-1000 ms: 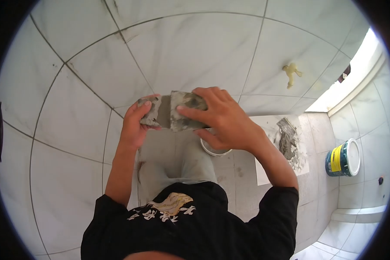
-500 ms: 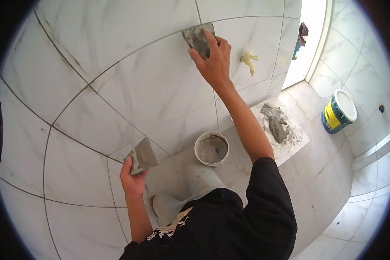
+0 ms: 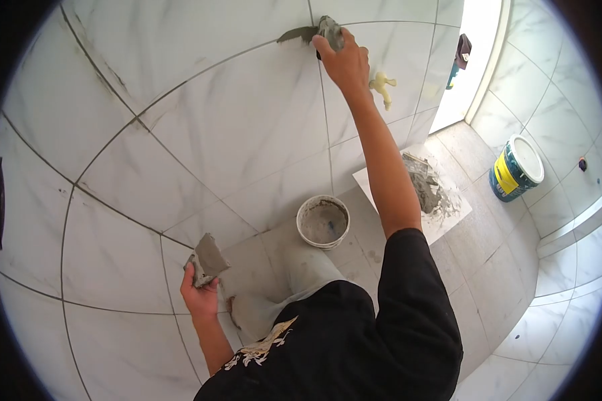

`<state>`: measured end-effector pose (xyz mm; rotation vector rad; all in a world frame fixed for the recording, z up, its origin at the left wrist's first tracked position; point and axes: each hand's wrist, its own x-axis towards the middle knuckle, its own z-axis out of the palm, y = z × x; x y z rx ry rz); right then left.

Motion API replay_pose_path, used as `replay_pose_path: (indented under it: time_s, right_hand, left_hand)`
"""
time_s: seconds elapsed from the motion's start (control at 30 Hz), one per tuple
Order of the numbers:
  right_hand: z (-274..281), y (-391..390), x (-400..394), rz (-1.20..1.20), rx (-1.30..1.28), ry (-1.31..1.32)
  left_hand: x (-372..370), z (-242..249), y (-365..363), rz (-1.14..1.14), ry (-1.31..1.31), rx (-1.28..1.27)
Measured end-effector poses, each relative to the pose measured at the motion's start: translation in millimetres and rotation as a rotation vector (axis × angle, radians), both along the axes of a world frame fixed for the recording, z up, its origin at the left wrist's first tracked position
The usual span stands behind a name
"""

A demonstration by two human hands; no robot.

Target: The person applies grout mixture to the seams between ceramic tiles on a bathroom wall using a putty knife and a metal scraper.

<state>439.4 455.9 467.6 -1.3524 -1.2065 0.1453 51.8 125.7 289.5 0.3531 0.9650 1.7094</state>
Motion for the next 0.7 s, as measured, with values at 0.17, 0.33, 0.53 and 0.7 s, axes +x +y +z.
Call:
replay_pose_path:
  time_s: [0.17, 0.33, 0.53, 0.7]
  right_hand:
    - [-4.8, 6.6, -65.6, 0.052, -0.086, -0.072]
    - [-0.9, -69.6, -139.8, 0.228, -0.169, -0.477]
    - [-15.9, -19.5, -101.0, -0.068, 0.319, -0.393]
    - [-44.7, -43.2, -98.3, 0.168, 0.019, -0.491]
  left_hand:
    - [-4.8, -5.0, -11.7, 0.063, -0.032, -0.020]
    - [-13.3, -4.6, -14.2, 0.005, -0.036, 0.007]
    - [-16.2, -1.6, -32.2, 0.137, -0.092, 0.017]
    - [-24.0, -19.9, -34.6, 0.075, -0.083, -0.003]
